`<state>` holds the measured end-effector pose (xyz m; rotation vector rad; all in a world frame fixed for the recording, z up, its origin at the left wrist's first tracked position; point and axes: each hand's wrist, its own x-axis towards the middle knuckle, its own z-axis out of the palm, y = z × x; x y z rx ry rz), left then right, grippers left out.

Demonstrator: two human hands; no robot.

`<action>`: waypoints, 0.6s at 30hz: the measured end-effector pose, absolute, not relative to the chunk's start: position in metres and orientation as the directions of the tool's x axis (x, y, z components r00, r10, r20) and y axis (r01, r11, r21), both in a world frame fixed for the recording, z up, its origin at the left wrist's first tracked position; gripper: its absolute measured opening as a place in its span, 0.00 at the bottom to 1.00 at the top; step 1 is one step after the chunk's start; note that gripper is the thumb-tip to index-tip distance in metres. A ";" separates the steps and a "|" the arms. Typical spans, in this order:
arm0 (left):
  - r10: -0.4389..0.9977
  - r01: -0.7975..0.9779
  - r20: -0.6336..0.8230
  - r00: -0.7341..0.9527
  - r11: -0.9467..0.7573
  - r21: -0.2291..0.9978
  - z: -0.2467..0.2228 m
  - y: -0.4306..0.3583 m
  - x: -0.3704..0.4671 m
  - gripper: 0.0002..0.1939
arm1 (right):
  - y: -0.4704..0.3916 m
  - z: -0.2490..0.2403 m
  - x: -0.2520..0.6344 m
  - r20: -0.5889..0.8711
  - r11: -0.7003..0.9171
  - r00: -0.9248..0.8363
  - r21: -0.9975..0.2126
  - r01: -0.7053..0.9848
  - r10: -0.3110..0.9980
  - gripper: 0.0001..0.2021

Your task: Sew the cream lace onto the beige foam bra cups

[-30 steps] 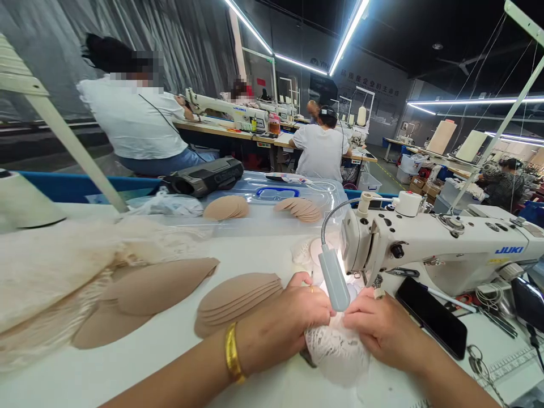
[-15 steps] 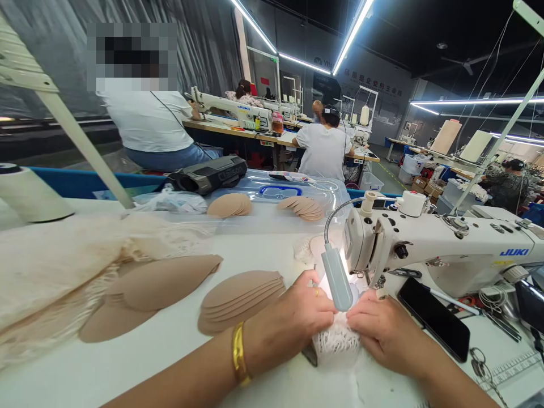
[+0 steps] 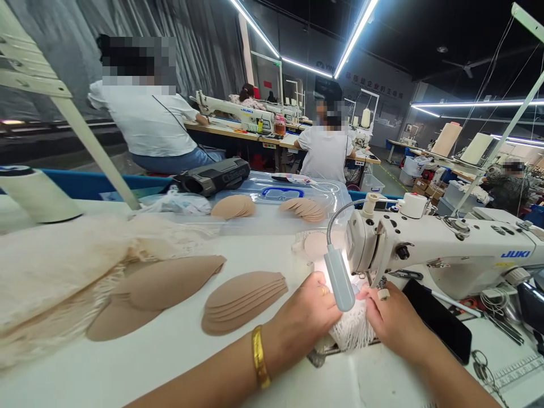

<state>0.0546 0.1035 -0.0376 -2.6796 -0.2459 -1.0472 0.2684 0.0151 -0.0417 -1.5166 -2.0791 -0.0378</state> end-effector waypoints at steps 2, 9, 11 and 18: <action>0.051 0.255 0.704 0.709 -0.949 -0.187 -0.037 0.103 0.057 0.11 | 0.018 -0.042 0.268 0.460 0.346 -0.187 -0.291 0.892 0.868 0.16; 0.136 0.115 0.580 0.803 -0.991 0.073 -0.028 0.103 0.045 0.10 | 0.016 -0.045 0.269 0.517 0.426 -0.265 -0.221 0.877 0.814 0.18; 0.220 0.150 0.468 0.856 -0.971 0.184 -0.023 0.102 0.038 0.10 | 0.012 -0.044 0.268 0.523 0.431 -0.278 -0.197 0.880 0.806 0.18; 0.357 0.272 0.369 0.858 -0.926 0.263 -0.017 0.090 0.033 0.17 | 0.002 -0.034 0.253 0.508 0.644 -0.480 -0.212 0.735 0.715 0.23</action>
